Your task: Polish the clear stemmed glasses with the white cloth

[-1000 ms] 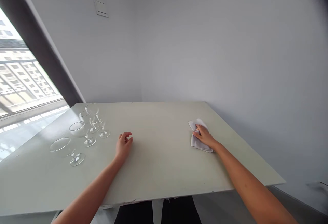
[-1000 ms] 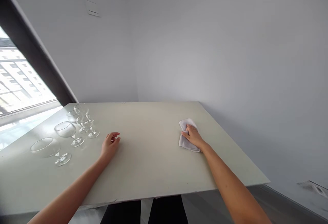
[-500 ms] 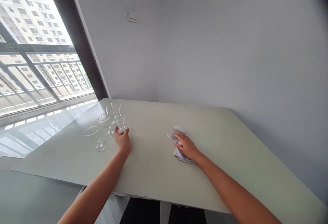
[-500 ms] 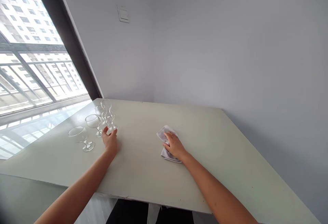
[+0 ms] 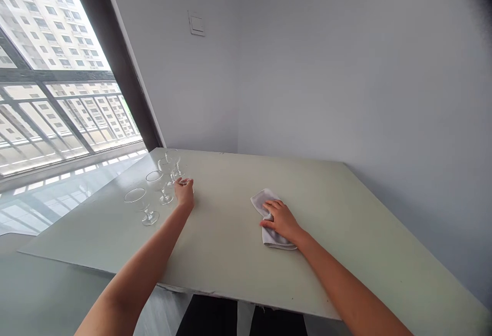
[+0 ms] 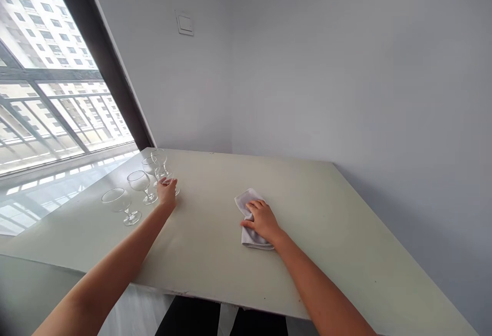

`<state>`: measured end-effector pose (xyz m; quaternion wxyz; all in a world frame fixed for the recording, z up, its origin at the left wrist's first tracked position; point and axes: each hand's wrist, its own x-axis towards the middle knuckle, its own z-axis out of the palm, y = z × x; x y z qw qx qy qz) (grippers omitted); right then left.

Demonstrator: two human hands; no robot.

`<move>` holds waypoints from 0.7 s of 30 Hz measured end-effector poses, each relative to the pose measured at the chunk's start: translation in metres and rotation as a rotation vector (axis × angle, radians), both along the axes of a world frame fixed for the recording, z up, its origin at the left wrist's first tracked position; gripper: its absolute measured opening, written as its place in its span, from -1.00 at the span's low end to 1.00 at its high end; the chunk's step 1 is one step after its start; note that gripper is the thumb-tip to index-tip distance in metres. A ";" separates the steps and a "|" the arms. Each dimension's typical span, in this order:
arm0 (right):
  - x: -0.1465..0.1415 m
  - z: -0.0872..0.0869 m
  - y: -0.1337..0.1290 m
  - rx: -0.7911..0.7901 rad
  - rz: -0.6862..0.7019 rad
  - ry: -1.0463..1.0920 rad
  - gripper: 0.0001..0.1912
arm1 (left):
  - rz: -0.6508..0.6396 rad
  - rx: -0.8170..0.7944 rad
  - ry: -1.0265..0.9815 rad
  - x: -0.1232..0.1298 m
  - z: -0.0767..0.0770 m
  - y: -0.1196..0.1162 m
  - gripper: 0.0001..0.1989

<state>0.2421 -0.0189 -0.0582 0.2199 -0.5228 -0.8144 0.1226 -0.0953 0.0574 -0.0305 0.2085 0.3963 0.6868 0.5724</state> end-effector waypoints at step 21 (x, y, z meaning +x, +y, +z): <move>0.006 0.037 -0.011 -0.508 -0.341 1.496 -0.74 | -0.550 0.136 0.581 0.119 -0.011 -0.057 -0.69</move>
